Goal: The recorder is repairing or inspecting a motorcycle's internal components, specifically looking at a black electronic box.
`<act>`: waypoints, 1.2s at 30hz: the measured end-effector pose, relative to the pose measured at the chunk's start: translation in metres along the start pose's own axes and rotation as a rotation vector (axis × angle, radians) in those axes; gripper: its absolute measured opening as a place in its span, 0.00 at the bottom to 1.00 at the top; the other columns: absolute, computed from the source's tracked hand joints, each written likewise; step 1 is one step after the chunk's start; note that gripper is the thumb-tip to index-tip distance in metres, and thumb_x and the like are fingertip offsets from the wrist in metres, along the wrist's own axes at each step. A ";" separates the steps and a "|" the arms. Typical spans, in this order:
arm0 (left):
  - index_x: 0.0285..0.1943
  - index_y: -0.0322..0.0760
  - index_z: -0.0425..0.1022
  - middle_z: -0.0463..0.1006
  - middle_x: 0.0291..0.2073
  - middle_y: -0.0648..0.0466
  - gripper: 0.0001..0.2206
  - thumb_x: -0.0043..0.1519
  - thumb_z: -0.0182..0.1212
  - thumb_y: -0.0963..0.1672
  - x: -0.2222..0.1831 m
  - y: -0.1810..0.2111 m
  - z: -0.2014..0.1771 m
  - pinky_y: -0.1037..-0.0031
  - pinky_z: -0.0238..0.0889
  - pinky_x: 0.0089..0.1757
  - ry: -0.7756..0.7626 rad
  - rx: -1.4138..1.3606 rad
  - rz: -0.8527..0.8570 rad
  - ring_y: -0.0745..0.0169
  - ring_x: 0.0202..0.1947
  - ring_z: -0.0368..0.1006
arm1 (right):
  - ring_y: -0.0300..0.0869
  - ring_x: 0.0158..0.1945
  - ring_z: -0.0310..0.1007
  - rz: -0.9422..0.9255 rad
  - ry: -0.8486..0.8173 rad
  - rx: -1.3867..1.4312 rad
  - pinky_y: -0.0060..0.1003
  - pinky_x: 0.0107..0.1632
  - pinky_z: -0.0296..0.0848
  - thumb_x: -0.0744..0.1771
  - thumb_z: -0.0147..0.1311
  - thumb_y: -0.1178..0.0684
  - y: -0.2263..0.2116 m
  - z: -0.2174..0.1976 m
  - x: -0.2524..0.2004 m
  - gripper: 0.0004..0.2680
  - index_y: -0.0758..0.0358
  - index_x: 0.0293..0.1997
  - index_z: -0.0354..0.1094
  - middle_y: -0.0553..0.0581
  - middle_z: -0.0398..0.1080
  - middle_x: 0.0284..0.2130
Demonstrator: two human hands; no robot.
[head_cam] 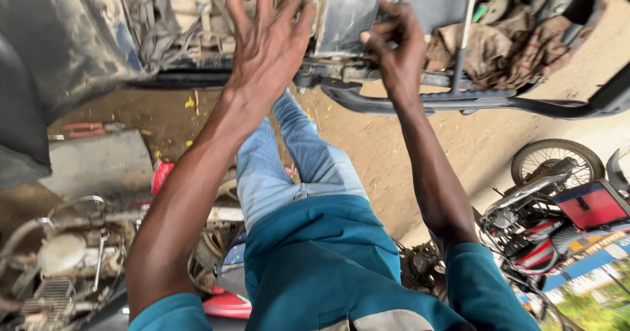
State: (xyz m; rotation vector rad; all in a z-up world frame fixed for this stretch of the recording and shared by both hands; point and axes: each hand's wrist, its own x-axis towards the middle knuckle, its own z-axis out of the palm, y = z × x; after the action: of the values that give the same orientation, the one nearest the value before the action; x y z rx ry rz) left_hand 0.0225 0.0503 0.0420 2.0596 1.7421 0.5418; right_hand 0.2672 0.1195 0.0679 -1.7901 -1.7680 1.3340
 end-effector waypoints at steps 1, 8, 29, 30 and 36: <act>0.63 0.27 0.75 0.75 0.62 0.43 0.16 0.66 0.63 0.37 0.000 -0.001 -0.004 0.43 0.47 0.58 -0.018 0.040 -0.006 0.46 0.69 0.57 | 0.39 0.39 0.78 -0.018 -0.022 0.024 0.34 0.38 0.87 0.67 0.62 0.67 -0.001 0.001 0.002 0.17 0.66 0.62 0.65 0.55 0.73 0.37; 0.69 0.23 0.73 0.75 0.58 0.40 0.27 0.64 0.71 0.46 0.011 0.005 0.007 0.40 0.43 0.57 -0.001 -0.227 -0.107 0.41 0.64 0.58 | 0.39 0.38 0.81 0.123 -0.028 -0.045 0.32 0.37 0.83 0.66 0.62 0.63 0.002 0.004 -0.005 0.16 0.64 0.60 0.67 0.55 0.76 0.39; 0.65 0.32 0.72 0.71 0.55 0.43 0.21 0.65 0.73 0.40 0.006 0.023 0.017 0.49 0.52 0.57 0.019 -0.267 -0.241 0.47 0.55 0.68 | 0.39 0.42 0.80 -0.090 0.115 -0.046 0.33 0.42 0.80 0.66 0.65 0.63 0.022 0.010 -0.021 0.14 0.63 0.58 0.72 0.56 0.78 0.40; 0.66 0.29 0.69 0.70 0.57 0.42 0.22 0.64 0.72 0.39 0.004 0.023 0.020 0.49 0.52 0.58 0.045 -0.242 -0.235 0.47 0.56 0.67 | 0.38 0.40 0.79 -0.092 0.110 -0.033 0.33 0.41 0.81 0.67 0.64 0.63 0.021 0.009 -0.022 0.14 0.62 0.58 0.72 0.56 0.78 0.40; 0.69 0.29 0.66 0.69 0.61 0.38 0.29 0.60 0.74 0.41 0.008 0.025 0.019 0.48 0.50 0.59 0.100 -0.229 -0.230 0.42 0.59 0.66 | 0.35 0.37 0.79 0.042 0.100 0.096 0.31 0.40 0.87 0.68 0.59 0.63 0.016 0.012 -0.022 0.13 0.62 0.60 0.71 0.56 0.77 0.39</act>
State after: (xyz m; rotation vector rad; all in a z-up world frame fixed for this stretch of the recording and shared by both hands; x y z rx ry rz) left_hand 0.0551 0.0536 0.0393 1.6766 1.8472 0.7439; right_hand 0.2723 0.0923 0.0585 -1.8181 -1.5959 1.2983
